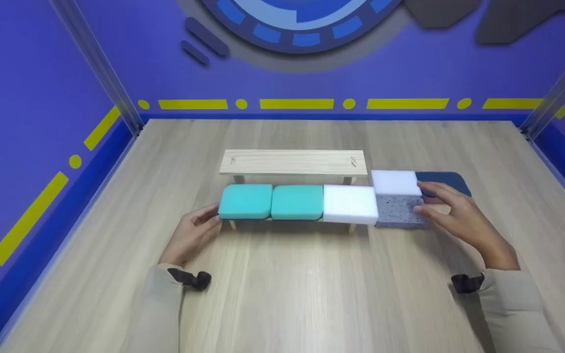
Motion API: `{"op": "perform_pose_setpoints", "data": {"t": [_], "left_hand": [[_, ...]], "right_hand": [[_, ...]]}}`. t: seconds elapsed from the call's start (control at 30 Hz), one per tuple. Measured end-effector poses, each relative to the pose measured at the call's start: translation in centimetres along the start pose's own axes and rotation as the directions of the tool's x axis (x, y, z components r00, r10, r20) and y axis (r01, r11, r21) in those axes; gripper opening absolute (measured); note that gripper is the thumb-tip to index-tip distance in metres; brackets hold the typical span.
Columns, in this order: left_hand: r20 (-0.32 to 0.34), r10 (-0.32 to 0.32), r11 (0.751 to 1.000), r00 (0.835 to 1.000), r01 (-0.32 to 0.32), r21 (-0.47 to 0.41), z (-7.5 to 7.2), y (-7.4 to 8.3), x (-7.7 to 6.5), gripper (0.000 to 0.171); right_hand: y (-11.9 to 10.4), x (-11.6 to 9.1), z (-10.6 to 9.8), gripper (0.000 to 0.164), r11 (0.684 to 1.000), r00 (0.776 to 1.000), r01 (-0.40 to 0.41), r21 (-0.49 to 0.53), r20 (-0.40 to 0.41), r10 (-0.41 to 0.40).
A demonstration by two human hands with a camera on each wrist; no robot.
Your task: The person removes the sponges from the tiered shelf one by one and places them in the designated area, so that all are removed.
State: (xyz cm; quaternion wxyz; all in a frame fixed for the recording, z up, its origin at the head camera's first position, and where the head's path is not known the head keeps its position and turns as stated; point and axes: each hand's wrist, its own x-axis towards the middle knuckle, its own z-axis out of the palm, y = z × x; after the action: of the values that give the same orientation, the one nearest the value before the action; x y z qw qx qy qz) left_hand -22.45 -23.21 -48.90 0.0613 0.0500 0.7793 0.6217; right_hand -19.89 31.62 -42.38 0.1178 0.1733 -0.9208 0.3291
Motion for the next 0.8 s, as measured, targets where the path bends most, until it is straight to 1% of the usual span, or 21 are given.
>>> {"op": "perform_pose_setpoints", "data": {"t": [0.07, 0.17, 0.23, 0.4, 0.5, 0.63, 0.8], "left_hand": [[-0.003, -0.002, 1.0, 1.0, 0.002, 0.001, 0.0, 0.1, 0.0, 0.05], [-0.006, 0.008, 1.0, 1.0, -0.008, 0.003, 0.0, 0.1, 0.0, 0.05], [-0.004, 0.008, 1.0, 1.0, -0.008, 0.005, -0.1, 0.1, -0.1, 0.05], [-0.001, -0.004, 1.0, 1.0, 0.004, 0.015, -0.1, 0.2, 0.0, 0.052], [0.002, 0.003, 1.0, 1.0, -0.003, 0.022, -0.1, 0.1, 0.0, 0.053], [0.004, 0.019, 1.0, 1.0, -0.019, -0.001, 0.0, 0.1, 0.0, 0.051], [-0.001, 0.026, 1.0, 1.0, -0.026, -0.008, 0.0, 0.0, 0.0, 0.048]], "right_hand": [[-0.4, 0.2, -0.1, 0.059, 1.0, 1.0, -0.016, 0.0, 0.021, 0.016], [-1.1, 0.6, -0.3, 0.063, 0.998, 0.996, -0.052, 0.03, 0.073, 0.05], [-1.5, 0.8, -0.3, 0.065, 0.996, 0.993, -0.065, 0.055, 0.101, 0.059], [-2.4, 1.6, -0.2, 0.067, 0.996, 0.991, -0.032, 0.085, 0.131, 0.021], [-2.9, 2.0, -0.2, 0.068, 0.996, 0.988, -0.021, 0.081, 0.153, 0.008], [-3.6, 2.5, -0.1, 0.068, 0.998, 0.982, -0.02, 0.053, 0.187, 0.01], [-4.4, 3.1, 0.1, 0.068, 0.999, 0.978, 0.03, 0.013, 0.208, -0.032]]}}
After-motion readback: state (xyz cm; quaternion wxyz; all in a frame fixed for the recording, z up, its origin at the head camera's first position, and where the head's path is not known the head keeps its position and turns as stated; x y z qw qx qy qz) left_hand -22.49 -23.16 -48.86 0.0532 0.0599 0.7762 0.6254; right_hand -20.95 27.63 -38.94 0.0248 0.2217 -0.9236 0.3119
